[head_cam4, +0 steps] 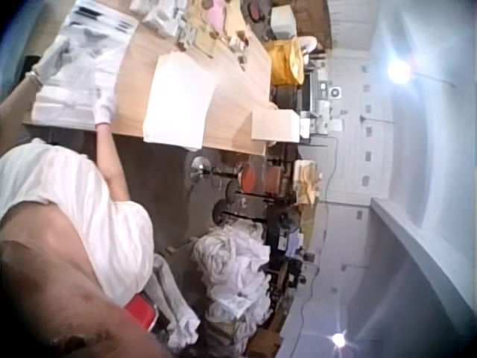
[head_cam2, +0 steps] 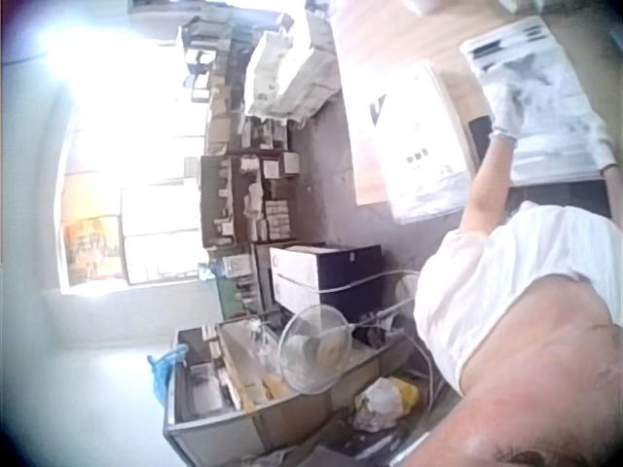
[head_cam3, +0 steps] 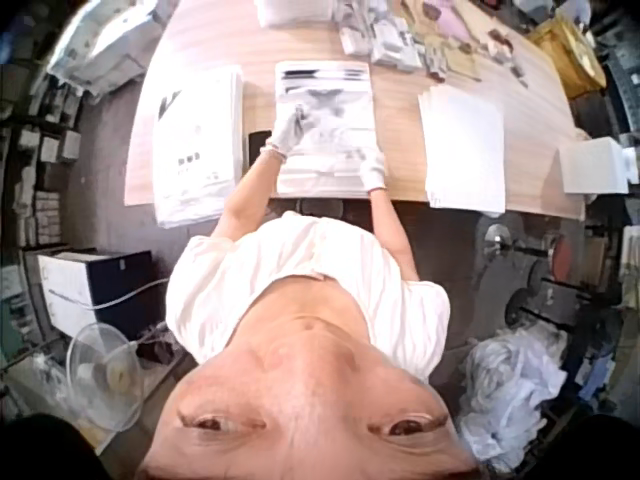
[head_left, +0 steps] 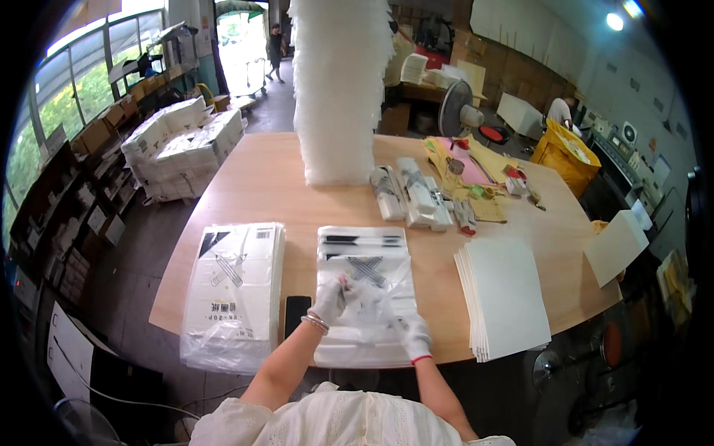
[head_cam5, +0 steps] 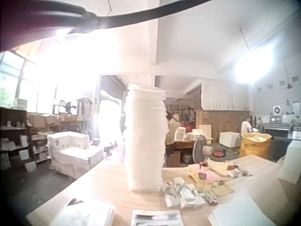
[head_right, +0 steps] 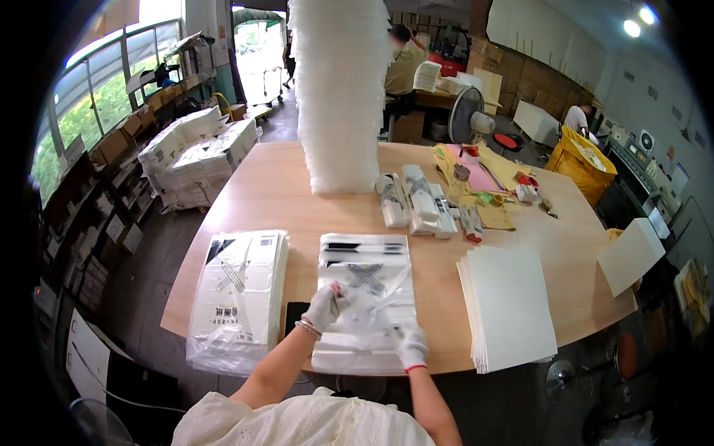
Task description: The person repeatedly picks up stacks of white paper sheets and places them into clear plastic packaging sleeves on a table. The person then folds the top of each sleeve to seal it and sets the packaged item aside. This process is repeated for multiple stacks throughout the clip.
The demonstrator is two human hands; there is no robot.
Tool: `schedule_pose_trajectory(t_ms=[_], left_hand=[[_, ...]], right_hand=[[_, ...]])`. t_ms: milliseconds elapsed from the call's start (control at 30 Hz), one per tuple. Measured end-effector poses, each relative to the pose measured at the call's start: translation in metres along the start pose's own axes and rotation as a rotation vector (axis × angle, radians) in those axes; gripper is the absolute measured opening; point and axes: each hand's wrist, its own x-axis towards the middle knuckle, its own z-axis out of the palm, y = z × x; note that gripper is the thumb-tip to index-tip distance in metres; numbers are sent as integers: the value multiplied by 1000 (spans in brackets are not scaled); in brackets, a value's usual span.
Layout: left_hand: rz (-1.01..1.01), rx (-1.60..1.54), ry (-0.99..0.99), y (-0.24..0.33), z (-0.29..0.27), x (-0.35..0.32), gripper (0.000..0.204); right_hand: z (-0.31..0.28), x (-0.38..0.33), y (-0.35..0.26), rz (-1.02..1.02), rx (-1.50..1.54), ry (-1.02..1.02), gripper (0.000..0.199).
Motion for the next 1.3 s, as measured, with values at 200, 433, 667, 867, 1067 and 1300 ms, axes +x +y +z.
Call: schedule_pose_trajectory(t_ms=[200, 433, 667, 867, 1067, 1300], left_hand=[[103, 780, -167, 20, 51, -14, 21], [515, 1181, -456, 19, 99, -38, 34], [763, 1627, -315, 7, 98, -83, 45], [941, 1521, -177, 0, 122, -135, 40], [-90, 998, -850, -83, 148, -152, 27], [-706, 460, -377, -159, 123, -110, 34]], right_hand=[[-1, 9, -68, -618, 309, 288, 29], [54, 13, -42, -369, 146, 172, 32], [-135, -86, 31, -310, -175, 223, 42], [-246, -85, 107, 224, -303, -137, 87], [-258, -64, 141, 250, -100, -70, 41], [-209, -145, 8, -513, 38, -11, 19]])
